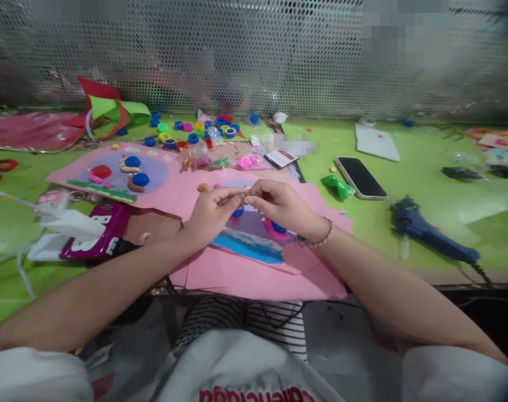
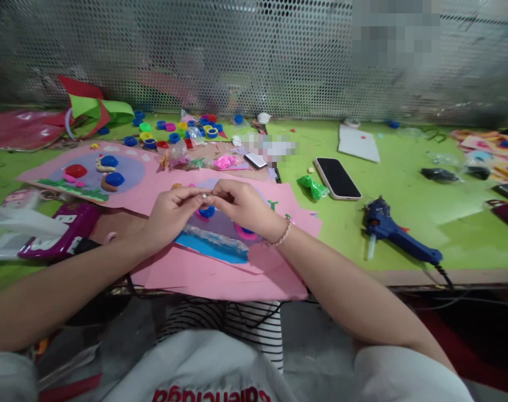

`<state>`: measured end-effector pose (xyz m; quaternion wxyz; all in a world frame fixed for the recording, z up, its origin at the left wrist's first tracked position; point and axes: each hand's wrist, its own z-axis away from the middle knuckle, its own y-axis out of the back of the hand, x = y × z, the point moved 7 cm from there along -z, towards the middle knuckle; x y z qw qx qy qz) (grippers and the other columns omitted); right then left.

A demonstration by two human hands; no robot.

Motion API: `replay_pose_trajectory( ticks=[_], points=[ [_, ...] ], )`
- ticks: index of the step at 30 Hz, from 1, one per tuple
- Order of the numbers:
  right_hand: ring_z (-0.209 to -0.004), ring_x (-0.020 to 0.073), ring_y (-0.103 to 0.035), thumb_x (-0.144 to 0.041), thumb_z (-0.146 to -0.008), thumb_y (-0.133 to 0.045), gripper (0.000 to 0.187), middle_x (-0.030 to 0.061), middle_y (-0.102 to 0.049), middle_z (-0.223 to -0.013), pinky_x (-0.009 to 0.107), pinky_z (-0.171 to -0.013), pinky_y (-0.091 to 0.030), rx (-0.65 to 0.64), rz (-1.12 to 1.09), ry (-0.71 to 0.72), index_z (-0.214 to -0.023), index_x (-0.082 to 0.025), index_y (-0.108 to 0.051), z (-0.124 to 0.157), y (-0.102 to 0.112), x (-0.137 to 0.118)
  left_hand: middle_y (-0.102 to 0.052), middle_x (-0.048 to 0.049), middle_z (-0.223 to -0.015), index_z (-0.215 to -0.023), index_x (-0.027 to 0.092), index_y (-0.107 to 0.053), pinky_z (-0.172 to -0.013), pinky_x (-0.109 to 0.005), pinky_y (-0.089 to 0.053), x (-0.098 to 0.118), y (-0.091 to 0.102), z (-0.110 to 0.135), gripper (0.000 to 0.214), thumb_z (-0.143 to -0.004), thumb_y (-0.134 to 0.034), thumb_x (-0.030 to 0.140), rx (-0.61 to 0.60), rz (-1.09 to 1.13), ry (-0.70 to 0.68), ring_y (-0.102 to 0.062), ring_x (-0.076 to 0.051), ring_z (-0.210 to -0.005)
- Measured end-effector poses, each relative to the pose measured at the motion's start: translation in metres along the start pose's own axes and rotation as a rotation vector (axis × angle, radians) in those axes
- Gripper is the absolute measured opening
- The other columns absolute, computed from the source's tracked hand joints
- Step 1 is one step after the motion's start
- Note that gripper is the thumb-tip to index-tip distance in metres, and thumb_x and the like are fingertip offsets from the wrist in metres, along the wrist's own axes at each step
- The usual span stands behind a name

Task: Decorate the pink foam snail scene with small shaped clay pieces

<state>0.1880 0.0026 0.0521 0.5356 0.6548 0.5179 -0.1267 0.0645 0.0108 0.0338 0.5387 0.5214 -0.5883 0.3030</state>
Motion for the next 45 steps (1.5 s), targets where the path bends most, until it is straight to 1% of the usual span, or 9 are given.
replay_pose_trajectory(
  ticks=[3,9,15,23,30,34,38,41,45],
  points=[
    [-0.053,0.0081,-0.038,-0.034,-0.085,-0.053,0.026,-0.0023,-0.046,-0.059,0.021,-0.05,-0.03,0.052,0.127,0.049,-0.066,-0.016,-0.047,0.0,0.004,-0.003,-0.071,-0.0082,-0.095,-0.099,0.013,-0.069,-0.074,-0.027,-0.055,0.0,-0.004,0.002,0.027,-0.081,-0.056,0.027,-0.045,0.043,0.023,-0.066,-0.016,-0.079],
    [-0.053,0.0082,-0.036,-0.027,-0.087,-0.049,0.024,-0.0032,-0.042,-0.06,0.021,-0.051,-0.027,-0.004,0.305,0.109,-0.067,-0.018,-0.04,0.001,0.002,-0.009,-0.07,-0.0091,-0.1,-0.102,0.012,-0.068,-0.074,-0.027,-0.053,-0.005,-0.008,0.003,0.033,-0.075,-0.064,0.031,-0.118,0.099,0.036,-0.065,-0.017,-0.085],
    [-0.055,0.0088,-0.035,-0.027,-0.089,-0.046,0.023,-0.0028,-0.041,-0.062,0.021,-0.053,-0.026,-0.037,0.408,0.185,-0.07,-0.019,-0.036,0.006,-0.003,-0.014,-0.071,-0.0074,-0.093,-0.088,0.013,-0.07,-0.078,-0.028,-0.053,-0.006,-0.006,0.0,0.028,-0.068,-0.072,0.033,-0.123,0.111,0.035,-0.065,-0.017,-0.085],
    [-0.059,0.0127,-0.041,-0.035,-0.094,-0.035,0.029,0.002,-0.048,-0.065,0.025,-0.056,-0.028,-0.105,0.655,0.34,-0.074,-0.017,-0.044,0.009,-0.007,-0.021,-0.07,-0.0041,-0.075,-0.076,0.014,-0.069,-0.07,-0.025,-0.051,-0.006,-0.005,-0.002,0.021,-0.069,-0.07,0.033,-0.174,0.119,0.061,-0.063,-0.014,-0.071],
    [-0.063,0.0149,-0.045,-0.037,-0.096,-0.03,0.033,0.0055,-0.054,-0.069,0.026,-0.058,-0.03,-0.189,0.735,0.353,-0.081,-0.015,-0.05,0.011,-0.012,-0.022,-0.068,-0.0035,-0.068,-0.071,0.013,-0.067,-0.066,-0.023,-0.049,-0.01,-0.01,-0.003,0.027,-0.075,-0.064,0.04,-0.281,0.116,0.137,-0.061,-0.011,-0.065],
    [-0.065,0.0148,-0.047,-0.028,-0.095,-0.035,0.025,0.0065,-0.057,-0.074,0.026,-0.06,-0.032,-0.209,0.671,0.368,-0.083,-0.015,-0.052,0.012,-0.014,-0.022,-0.07,-0.0052,-0.071,-0.07,0.013,-0.065,-0.066,-0.024,-0.049,-0.007,-0.009,-0.003,0.033,-0.076,-0.062,0.045,-0.265,0.073,0.141,-0.062,-0.012,-0.066],
    [-0.062,0.0111,-0.045,-0.023,-0.093,-0.037,0.021,0.0015,-0.052,-0.068,0.022,-0.059,-0.033,-0.143,0.394,0.333,-0.078,-0.016,-0.049,0.009,-0.009,-0.021,-0.069,-0.0053,-0.069,-0.073,0.013,-0.064,-0.065,-0.024,-0.049,-0.008,-0.006,-0.003,0.034,-0.076,-0.062,0.046,-0.228,0.066,0.156,-0.063,-0.013,-0.065],
    [-0.057,0.008,-0.04,-0.021,-0.093,-0.038,0.021,-0.0026,-0.046,-0.063,0.02,-0.057,-0.032,-0.096,0.167,0.243,-0.073,-0.017,-0.046,0.006,-0.003,-0.017,-0.07,-0.0061,-0.072,-0.076,0.013,-0.064,-0.067,-0.025,-0.05,-0.012,-0.007,-0.003,0.034,-0.078,-0.06,0.046,-0.219,0.148,0.166,-0.064,-0.014,-0.068],
    [-0.054,0.0073,-0.036,-0.023,-0.093,-0.038,0.028,-0.0039,-0.04,-0.06,0.021,-0.055,-0.031,-0.022,0.046,0.134,-0.066,-0.018,-0.04,0.002,0.004,-0.013,-0.07,-0.0062,-0.076,-0.079,0.014,-0.065,-0.071,-0.028,-0.05,-0.019,-0.01,-0.003,0.029,-0.079,-0.06,0.043,-0.203,0.328,0.173,-0.064,-0.015,-0.074]
  ],
)
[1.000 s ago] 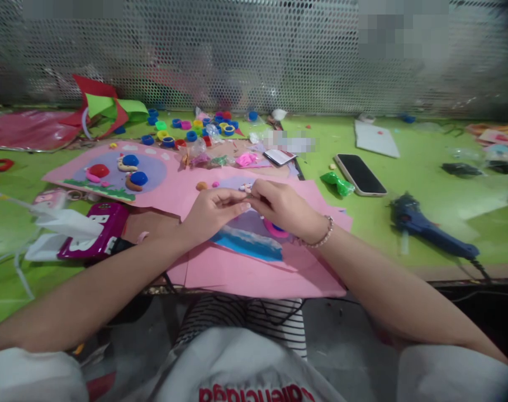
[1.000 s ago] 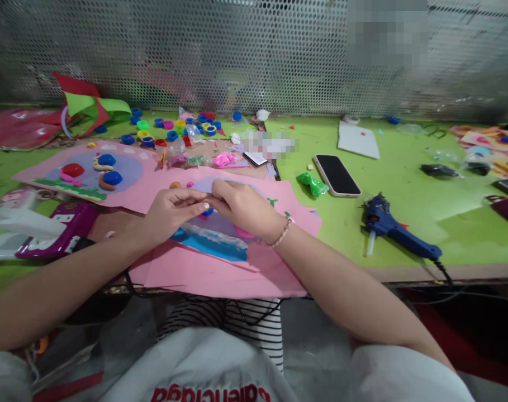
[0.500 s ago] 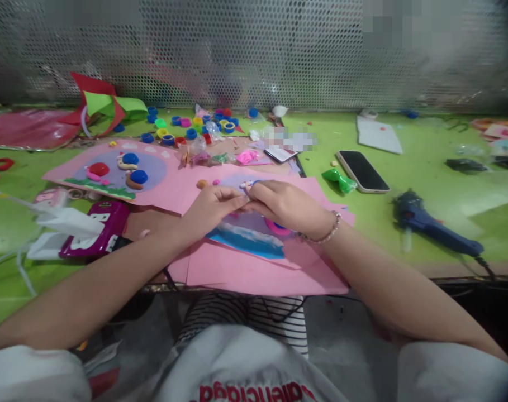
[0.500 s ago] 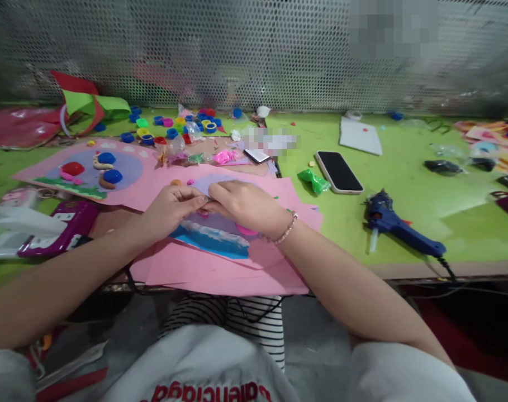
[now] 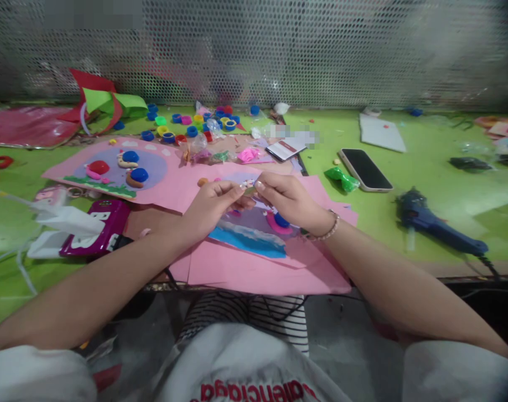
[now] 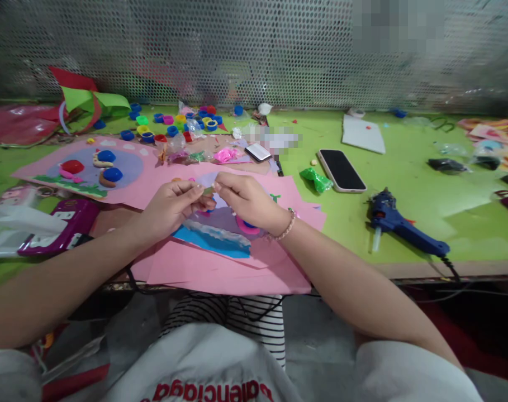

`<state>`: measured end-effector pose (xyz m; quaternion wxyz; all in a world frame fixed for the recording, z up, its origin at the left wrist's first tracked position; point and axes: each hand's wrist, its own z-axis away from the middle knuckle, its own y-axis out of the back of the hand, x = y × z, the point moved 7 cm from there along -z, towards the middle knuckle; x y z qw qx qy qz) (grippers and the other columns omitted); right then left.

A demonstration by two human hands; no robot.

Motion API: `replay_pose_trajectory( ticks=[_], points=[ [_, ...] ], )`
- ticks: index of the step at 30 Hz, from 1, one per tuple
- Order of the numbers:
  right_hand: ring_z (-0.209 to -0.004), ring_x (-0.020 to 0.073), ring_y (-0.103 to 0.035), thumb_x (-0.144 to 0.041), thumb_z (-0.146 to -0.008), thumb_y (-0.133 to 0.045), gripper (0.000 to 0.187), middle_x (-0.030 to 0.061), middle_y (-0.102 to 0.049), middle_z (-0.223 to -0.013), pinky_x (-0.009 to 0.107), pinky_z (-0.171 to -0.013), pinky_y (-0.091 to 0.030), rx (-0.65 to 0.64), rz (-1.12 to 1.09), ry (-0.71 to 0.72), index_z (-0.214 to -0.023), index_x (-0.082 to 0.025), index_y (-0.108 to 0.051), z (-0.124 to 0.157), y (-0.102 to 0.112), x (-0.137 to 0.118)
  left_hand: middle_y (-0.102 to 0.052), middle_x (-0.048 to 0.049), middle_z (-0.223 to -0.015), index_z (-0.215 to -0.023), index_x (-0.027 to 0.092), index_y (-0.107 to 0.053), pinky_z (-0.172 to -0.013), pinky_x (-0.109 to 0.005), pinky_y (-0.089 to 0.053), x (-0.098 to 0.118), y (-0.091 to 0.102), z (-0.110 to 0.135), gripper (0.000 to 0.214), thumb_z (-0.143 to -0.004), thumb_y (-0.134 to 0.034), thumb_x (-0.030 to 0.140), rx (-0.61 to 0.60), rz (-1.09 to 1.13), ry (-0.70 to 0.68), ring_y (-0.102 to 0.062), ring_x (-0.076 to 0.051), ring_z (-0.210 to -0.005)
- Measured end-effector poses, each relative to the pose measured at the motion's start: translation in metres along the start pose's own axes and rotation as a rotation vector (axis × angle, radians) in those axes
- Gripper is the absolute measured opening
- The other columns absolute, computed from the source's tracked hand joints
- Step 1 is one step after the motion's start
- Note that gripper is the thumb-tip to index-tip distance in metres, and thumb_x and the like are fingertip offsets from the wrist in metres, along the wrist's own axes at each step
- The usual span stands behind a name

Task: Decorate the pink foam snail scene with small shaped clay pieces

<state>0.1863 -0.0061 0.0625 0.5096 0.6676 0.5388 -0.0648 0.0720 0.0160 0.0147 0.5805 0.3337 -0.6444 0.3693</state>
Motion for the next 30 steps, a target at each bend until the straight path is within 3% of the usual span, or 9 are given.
replay_pose_trajectory(
  ticks=[4,12,19,26,30],
  points=[
    [-0.055,0.0079,-0.037,-0.026,-0.094,-0.037,0.032,-0.0031,-0.04,-0.06,0.021,-0.055,-0.032,0.037,0.005,-0.051,-0.063,-0.018,-0.038,-0.001,0.004,0.001,-0.07,-0.0065,-0.077,-0.079,0.015,-0.066,-0.075,-0.03,-0.05,-0.002,0.001,0.0,0.03,-0.077,-0.062,0.044,0.028,0.004,0.001,-0.065,-0.016,-0.075],
    [-0.055,0.0077,-0.039,-0.03,-0.092,-0.04,0.029,-0.0022,-0.046,-0.061,0.021,-0.054,-0.03,-0.012,0.134,0.016,-0.068,-0.016,-0.048,0.001,-0.001,-0.002,-0.071,-0.0082,-0.088,-0.092,0.015,-0.069,-0.081,-0.032,-0.051,-0.001,-0.004,0.001,0.031,-0.078,-0.062,0.042,0.011,0.102,0.016,-0.066,-0.019,-0.087],
    [-0.051,0.0072,-0.033,-0.033,-0.084,-0.053,0.032,-0.0044,-0.039,-0.055,0.021,-0.05,-0.026,0.025,0.16,-0.025,-0.059,-0.017,-0.039,0.0,0.002,0.002,-0.071,-0.0075,-0.095,-0.097,0.016,-0.07,-0.078,-0.028,-0.052,0.012,-0.009,0.005,0.028,-0.074,-0.067,0.032,-0.039,-0.154,-0.044,-0.065,-0.016,-0.083],
    [-0.057,0.0089,-0.04,-0.025,-0.08,-0.055,0.014,-0.0016,-0.047,-0.065,0.021,-0.054,-0.029,-0.053,0.264,-0.01,-0.076,-0.016,-0.046,0.001,-0.003,0.0,-0.07,-0.0069,-0.1,-0.1,0.017,-0.07,-0.089,-0.031,-0.049,0.015,-0.016,0.008,0.028,-0.074,-0.066,0.025,-0.121,-0.181,-0.07,-0.063,-0.019,-0.096],
    [-0.056,0.0097,-0.035,-0.021,-0.083,-0.049,0.018,-0.0012,-0.044,-0.064,0.022,-0.054,-0.027,-0.139,0.367,0.101,-0.068,-0.018,-0.04,0.004,-0.014,-0.004,-0.07,-0.0067,-0.099,-0.102,0.017,-0.069,-0.089,-0.032,-0.05,0.013,-0.02,0.01,0.03,-0.073,-0.066,0.026,-0.159,-0.185,-0.063,-0.064,-0.019,-0.093]
  ],
)
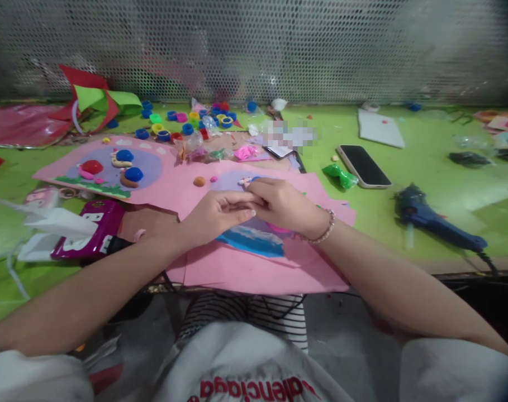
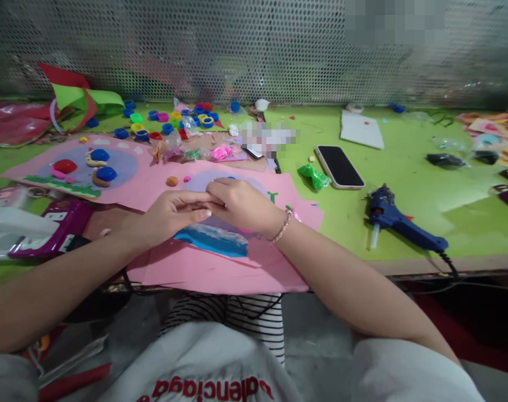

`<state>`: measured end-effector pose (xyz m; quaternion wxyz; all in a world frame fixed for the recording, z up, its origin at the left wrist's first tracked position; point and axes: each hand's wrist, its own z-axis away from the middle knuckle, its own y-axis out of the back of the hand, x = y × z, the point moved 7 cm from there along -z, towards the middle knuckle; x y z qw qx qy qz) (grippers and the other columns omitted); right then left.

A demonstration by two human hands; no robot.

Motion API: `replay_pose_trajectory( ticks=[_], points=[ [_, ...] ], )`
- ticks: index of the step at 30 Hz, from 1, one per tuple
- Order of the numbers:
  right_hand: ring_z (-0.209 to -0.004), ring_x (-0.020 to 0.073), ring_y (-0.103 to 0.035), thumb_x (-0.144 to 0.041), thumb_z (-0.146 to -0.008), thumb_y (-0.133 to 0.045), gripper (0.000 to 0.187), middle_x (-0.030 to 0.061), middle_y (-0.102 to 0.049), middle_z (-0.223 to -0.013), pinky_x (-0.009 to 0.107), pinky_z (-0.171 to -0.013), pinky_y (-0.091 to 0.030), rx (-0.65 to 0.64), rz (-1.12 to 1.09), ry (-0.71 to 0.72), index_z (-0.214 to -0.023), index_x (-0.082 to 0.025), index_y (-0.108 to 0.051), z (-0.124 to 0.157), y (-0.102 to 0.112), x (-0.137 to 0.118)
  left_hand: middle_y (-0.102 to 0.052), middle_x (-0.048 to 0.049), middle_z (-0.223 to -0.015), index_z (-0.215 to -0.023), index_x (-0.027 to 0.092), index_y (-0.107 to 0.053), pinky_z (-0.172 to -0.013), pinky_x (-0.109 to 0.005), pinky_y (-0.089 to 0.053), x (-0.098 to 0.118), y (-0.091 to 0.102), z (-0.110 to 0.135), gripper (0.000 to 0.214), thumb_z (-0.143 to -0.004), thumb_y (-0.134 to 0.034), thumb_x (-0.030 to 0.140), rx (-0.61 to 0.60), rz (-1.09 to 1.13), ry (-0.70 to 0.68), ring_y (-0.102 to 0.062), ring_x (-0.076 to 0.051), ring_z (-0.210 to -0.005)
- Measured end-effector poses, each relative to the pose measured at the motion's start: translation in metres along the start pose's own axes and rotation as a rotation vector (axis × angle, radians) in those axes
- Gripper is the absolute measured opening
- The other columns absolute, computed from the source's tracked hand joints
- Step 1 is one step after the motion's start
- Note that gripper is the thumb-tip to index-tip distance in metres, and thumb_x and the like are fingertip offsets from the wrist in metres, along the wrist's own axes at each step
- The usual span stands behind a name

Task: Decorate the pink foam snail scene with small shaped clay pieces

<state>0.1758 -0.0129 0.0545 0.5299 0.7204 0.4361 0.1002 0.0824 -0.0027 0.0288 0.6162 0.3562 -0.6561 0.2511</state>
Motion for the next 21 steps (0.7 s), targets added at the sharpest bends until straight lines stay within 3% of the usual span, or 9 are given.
replay_pose_trajectory(
  ticks=[6,12,21],
  points=[
    [-0.059,0.0116,-0.036,-0.023,-0.09,-0.04,0.023,-0.0003,-0.042,-0.063,0.024,-0.056,-0.028,-0.036,0.031,0.014,-0.068,-0.019,-0.036,-0.0001,-0.0035,-0.003,-0.071,-0.006,-0.094,-0.098,0.018,-0.071,-0.085,-0.032,-0.051,-0.003,0.0008,-0.0013,0.028,-0.071,-0.067,0.025,0.008,0.019,-0.009,-0.066,-0.019,-0.087],
    [-0.058,0.0114,-0.038,-0.018,-0.087,-0.04,0.021,-0.0006,-0.042,-0.061,0.024,-0.055,-0.027,-0.053,-0.04,-0.013,-0.066,-0.02,-0.035,-0.001,-0.0008,-0.0039,-0.071,-0.0058,-0.095,-0.102,0.018,-0.069,-0.085,-0.034,-0.052,-0.0022,-0.0002,-0.0009,0.03,-0.073,-0.065,0.024,-0.008,-0.004,-0.01,-0.065,-0.02,-0.089],
    [-0.063,0.0117,-0.044,-0.014,-0.085,-0.04,0.014,0.0024,-0.051,-0.067,0.022,-0.058,-0.032,-0.093,-0.115,0.016,-0.072,-0.016,-0.045,-0.0008,-0.0021,0.0024,-0.071,-0.006,-0.091,-0.096,0.016,-0.07,-0.085,-0.033,-0.051,0.0022,0.0009,-0.0029,0.025,-0.071,-0.066,0.02,0.012,-0.008,0.014,-0.065,-0.02,-0.09]
  ],
)
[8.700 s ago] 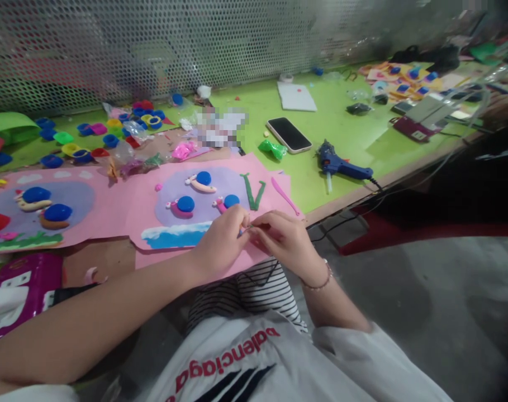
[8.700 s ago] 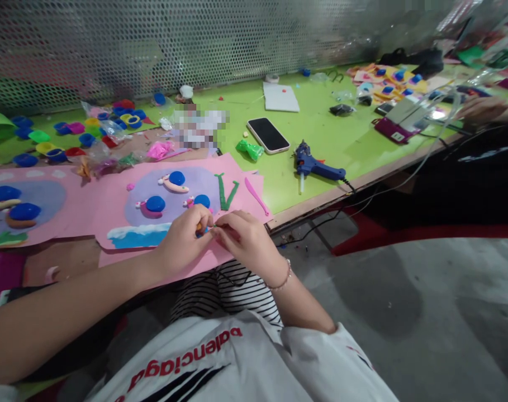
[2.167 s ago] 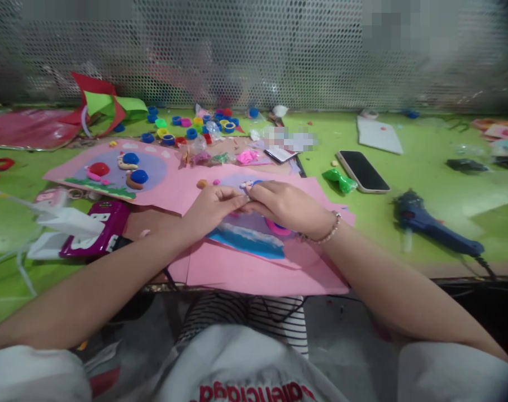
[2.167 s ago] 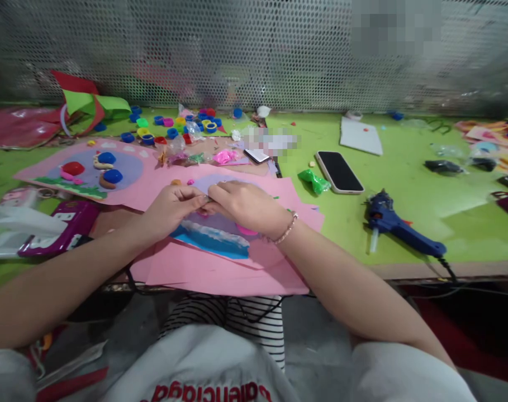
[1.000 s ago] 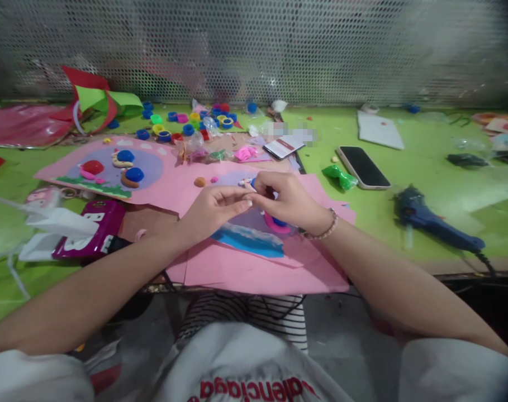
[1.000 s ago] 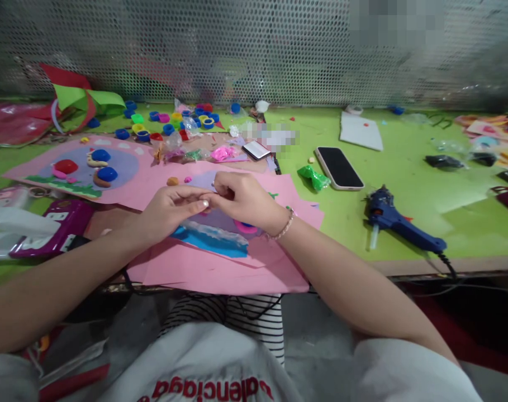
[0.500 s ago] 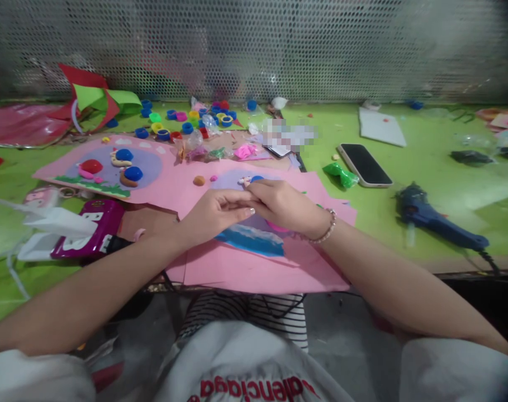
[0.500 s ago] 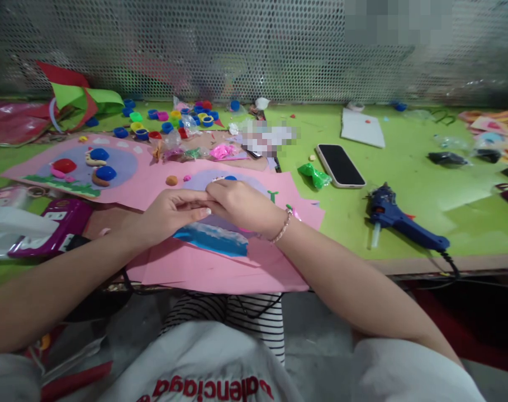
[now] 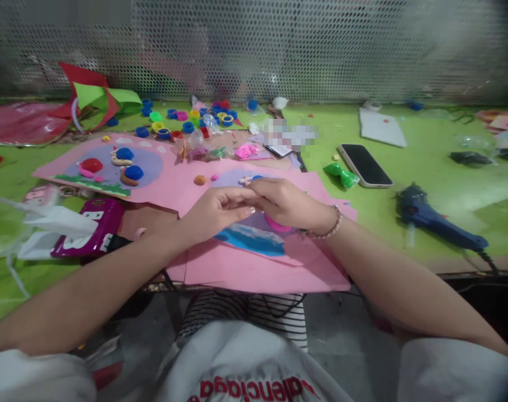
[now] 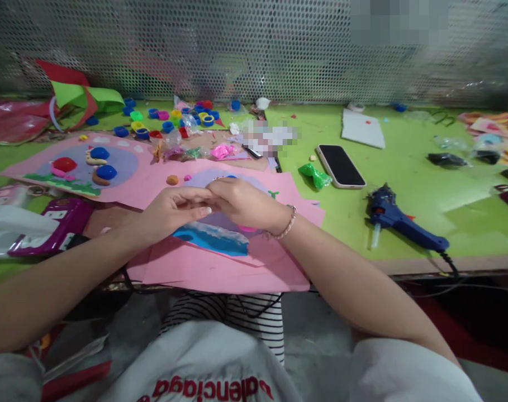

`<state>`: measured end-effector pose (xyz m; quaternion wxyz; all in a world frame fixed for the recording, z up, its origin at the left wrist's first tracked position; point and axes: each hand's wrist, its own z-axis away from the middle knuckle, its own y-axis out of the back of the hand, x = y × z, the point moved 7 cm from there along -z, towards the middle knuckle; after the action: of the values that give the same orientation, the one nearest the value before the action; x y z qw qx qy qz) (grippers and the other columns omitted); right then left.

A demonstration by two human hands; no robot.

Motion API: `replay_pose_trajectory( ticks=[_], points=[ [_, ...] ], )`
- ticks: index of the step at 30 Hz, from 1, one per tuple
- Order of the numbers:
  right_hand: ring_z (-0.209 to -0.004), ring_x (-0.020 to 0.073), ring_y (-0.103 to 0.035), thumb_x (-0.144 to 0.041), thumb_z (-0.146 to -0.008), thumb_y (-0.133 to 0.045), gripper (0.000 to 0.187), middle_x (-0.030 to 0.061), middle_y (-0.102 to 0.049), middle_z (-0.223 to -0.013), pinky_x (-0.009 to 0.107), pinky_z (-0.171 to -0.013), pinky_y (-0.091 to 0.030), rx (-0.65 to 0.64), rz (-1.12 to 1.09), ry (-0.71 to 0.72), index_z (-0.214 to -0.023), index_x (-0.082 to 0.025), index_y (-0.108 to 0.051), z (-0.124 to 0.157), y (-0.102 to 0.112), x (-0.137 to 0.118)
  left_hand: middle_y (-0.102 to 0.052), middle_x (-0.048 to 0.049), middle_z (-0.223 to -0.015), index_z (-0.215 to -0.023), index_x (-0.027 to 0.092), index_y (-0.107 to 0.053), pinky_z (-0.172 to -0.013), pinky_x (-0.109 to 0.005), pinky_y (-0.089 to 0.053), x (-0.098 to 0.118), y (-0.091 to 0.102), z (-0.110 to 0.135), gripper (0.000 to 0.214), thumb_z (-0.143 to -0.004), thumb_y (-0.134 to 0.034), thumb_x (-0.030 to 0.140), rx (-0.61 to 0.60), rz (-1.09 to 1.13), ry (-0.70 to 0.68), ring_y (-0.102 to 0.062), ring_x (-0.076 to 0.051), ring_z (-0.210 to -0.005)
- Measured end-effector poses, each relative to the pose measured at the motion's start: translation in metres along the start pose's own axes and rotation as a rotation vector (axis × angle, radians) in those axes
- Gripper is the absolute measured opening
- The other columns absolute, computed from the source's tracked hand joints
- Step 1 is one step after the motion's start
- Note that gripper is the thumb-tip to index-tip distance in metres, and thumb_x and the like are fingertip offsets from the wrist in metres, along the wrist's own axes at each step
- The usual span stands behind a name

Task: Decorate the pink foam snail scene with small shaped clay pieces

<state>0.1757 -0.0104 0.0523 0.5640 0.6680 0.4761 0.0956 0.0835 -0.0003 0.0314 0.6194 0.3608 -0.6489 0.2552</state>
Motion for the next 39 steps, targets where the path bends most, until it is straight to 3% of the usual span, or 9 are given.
replay_pose_trajectory(
  ticks=[4,11,20,33,39],
  points=[
    [-0.064,0.0112,-0.045,-0.016,-0.086,-0.042,0.014,0.0014,-0.051,-0.067,0.022,-0.06,-0.034,0.004,-0.023,0.013,-0.073,-0.016,-0.047,-0.001,0.001,0.0,-0.07,-0.0069,-0.092,-0.094,0.015,-0.07,-0.084,-0.033,-0.052,-0.004,0.003,-0.001,0.026,-0.07,-0.069,0.026,0.033,0.056,0.018,-0.065,-0.02,-0.088],
    [-0.06,0.0103,-0.044,-0.032,-0.085,-0.054,0.019,0.0001,-0.052,-0.067,0.021,-0.057,-0.034,0.042,-0.088,0.034,-0.077,-0.015,-0.051,-0.001,0.007,0.003,-0.07,-0.0066,-0.092,-0.094,0.018,-0.069,-0.084,-0.036,-0.051,-0.015,0.006,-0.001,0.024,-0.078,-0.063,0.035,0.05,0.348,0.069,-0.066,-0.018,-0.085],
    [-0.064,0.0109,-0.044,-0.017,-0.08,-0.055,0.003,0.0012,-0.052,-0.07,0.021,-0.06,-0.035,0.038,0.022,0.023,-0.08,-0.014,-0.054,0.0,0.009,0.001,-0.069,-0.009,-0.103,-0.101,0.017,-0.067,-0.086,-0.034,-0.051,-0.019,0.006,-0.002,0.032,-0.072,-0.07,0.031,0.03,0.254,0.083,-0.064,-0.021,-0.098],
    [-0.066,0.0124,-0.049,-0.027,-0.086,-0.051,0.016,0.0045,-0.058,-0.072,0.023,-0.06,-0.036,0.155,0.055,0.013,-0.085,-0.012,-0.057,0.002,0.014,-0.001,-0.067,-0.0097,-0.11,-0.111,0.02,-0.065,-0.086,-0.035,-0.052,-0.02,0.006,0.002,0.037,-0.079,-0.062,0.038,0.021,0.249,0.08,-0.064,-0.021,-0.095],
    [-0.058,0.0096,-0.041,-0.028,-0.086,-0.049,0.02,0.0001,-0.049,-0.062,0.022,-0.055,-0.03,0.126,0.064,0.009,-0.07,-0.015,-0.05,0.002,0.011,0.003,-0.062,-0.009,-0.119,-0.115,0.02,-0.063,-0.092,-0.037,-0.048,-0.016,0.002,0.002,0.036,-0.082,-0.059,0.031,-0.071,0.162,0.05,-0.059,-0.024,-0.108]
  ],
)
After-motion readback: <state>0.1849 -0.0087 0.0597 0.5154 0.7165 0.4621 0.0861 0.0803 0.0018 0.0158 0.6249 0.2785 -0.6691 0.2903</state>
